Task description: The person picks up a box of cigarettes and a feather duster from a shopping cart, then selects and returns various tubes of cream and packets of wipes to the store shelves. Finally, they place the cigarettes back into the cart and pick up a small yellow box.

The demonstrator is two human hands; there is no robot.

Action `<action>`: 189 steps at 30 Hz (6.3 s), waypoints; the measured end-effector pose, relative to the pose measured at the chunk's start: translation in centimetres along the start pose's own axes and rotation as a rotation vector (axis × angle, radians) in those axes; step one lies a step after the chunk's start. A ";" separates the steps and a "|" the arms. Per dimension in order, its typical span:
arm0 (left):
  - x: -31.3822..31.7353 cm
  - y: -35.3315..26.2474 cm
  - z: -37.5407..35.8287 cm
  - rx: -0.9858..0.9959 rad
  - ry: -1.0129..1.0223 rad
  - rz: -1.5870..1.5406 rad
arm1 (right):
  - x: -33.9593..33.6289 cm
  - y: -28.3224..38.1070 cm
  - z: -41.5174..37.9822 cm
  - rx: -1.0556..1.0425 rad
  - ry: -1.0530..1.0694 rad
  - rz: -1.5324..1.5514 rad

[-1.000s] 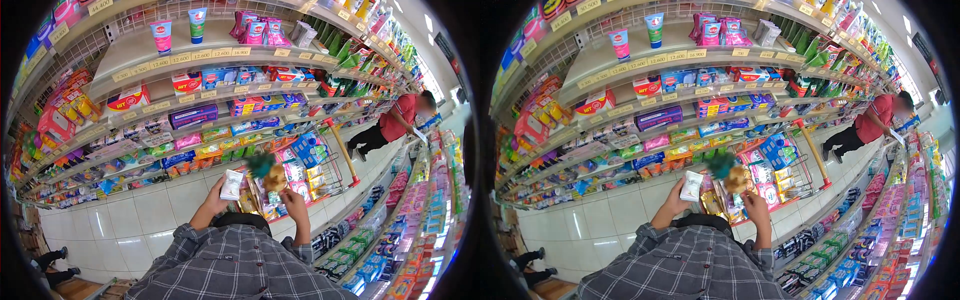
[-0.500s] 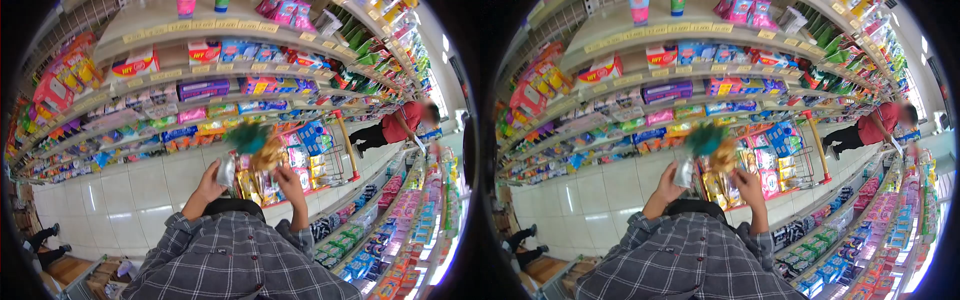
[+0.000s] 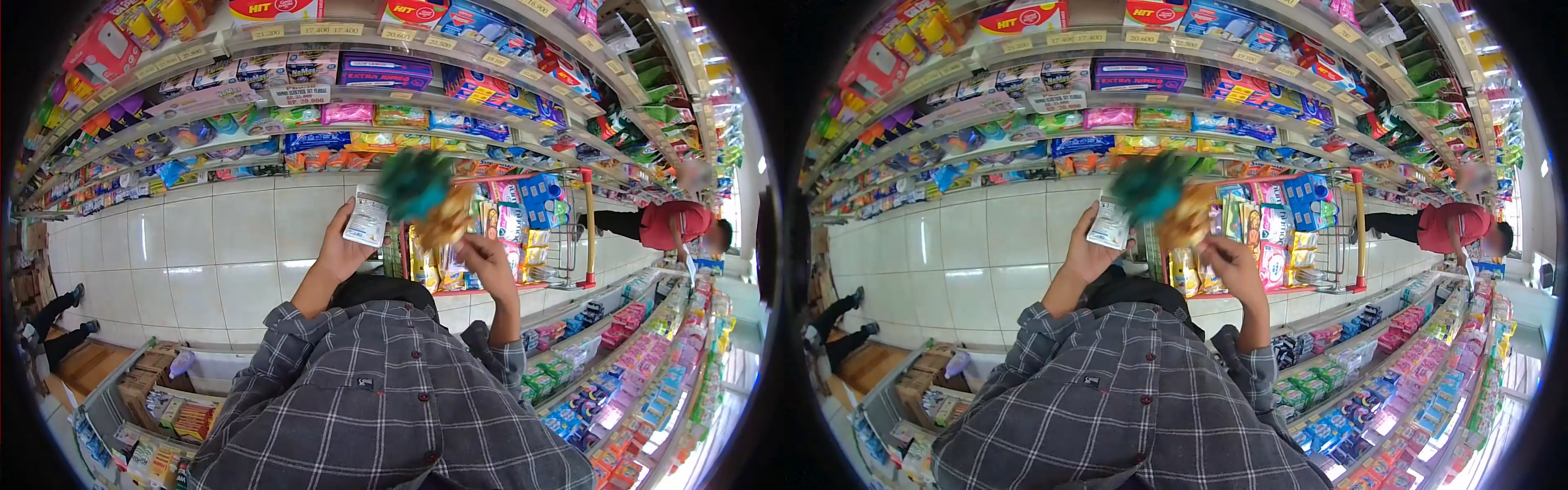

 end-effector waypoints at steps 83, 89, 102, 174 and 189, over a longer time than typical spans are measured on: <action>47.6 3.4 47.5 0.155 0.329 1.077 | -50.8 19.4 15.4 -0.584 -0.332 -0.657; 47.7 3.0 48.2 0.196 0.310 1.078 | -52.2 20.0 18.2 -0.562 -0.166 -0.543; 47.3 2.2 50.1 0.253 0.368 1.058 | -52.0 19.5 18.3 -0.767 -0.295 -0.520; 14.5 18.8 11.5 0.073 -0.078 2.047 | -30.0 -33.7 -11.3 0.156 -0.392 -0.939; 11.9 23.5 10.0 -0.214 0.003 0.099 | -20.6 -18.2 -6.1 0.014 -0.412 0.506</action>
Point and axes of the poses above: each hand's wrist, its own z-axis towards the middle knuckle, its own x-axis out of the palm, y = z × x, the point moved 1 cm from there along z, towards the middle knuckle, and after that the axes turned 9 degrees about y, right-handed, at the moved point
